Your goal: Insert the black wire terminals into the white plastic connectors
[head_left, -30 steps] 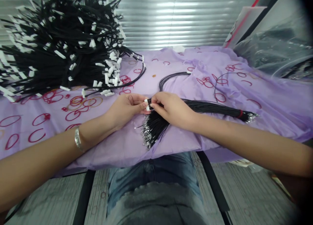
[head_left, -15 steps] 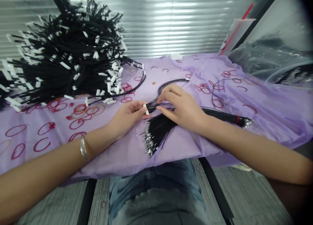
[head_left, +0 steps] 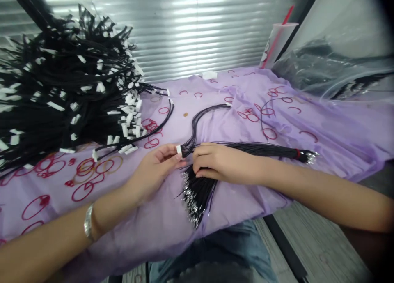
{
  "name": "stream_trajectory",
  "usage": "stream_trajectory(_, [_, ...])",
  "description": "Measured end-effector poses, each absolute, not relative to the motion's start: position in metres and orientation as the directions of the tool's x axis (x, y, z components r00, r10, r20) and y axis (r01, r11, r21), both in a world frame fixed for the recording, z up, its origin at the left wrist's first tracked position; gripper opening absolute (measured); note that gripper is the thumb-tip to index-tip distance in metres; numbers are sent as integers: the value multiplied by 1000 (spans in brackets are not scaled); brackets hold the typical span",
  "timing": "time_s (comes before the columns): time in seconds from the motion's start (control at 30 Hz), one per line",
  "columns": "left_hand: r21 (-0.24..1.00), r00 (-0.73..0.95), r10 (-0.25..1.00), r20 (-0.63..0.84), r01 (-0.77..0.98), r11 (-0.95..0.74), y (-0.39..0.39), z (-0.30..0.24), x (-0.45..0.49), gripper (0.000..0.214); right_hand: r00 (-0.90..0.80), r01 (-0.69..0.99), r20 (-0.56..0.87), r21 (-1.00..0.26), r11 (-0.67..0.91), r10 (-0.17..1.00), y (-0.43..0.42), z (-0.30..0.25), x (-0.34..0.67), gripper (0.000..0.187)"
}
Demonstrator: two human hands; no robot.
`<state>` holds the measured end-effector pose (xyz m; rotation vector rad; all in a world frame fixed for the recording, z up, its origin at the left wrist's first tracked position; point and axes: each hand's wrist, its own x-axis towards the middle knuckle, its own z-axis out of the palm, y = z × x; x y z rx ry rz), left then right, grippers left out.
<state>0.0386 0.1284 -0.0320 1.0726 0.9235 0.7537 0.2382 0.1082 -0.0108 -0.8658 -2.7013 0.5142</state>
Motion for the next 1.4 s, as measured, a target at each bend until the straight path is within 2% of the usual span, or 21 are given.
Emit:
stream_trajectory(0.1, [943,414,870,-268,-74,326,128,-31,40,16,-759,538,153,-399,742,633,107,-11,238,18])
stream_trajectory(0.2, [934,414,869,-270,-107,342,126,-28,41,17,-680,579,198,-445,683,706,103,-12,238,20])
stream_trajectory(0.43, [932,446,854,-267,-107,346,127,-24,42,17,-530,541,417,-504,673,738,102,-14,236,6])
stream_trajectory(0.6, [914,484,816,-316,-76,399,129,-23,40,21,-457,577,373,-567,589,807,106,-18,234,9])
stream_trajectory(0.8, [919,518,799,-307,-55,389,131,-23,40,18,-428,625,319,-571,532,846,106,-16,234,9])
stream_trajectory(0.97, [919,532,792,-300,-63,390,130,-22,39,19,-461,647,274,-548,531,844,106,-18,233,10])
stream_trajectory(1.23, [927,518,809,-280,-73,368,130,-26,39,29,-433,625,297,-582,520,851,106,-15,232,12])
stream_trajectory(1.4, [929,524,807,-272,-77,363,130,-26,39,27,-436,628,299,-575,525,849,106,-16,232,12])
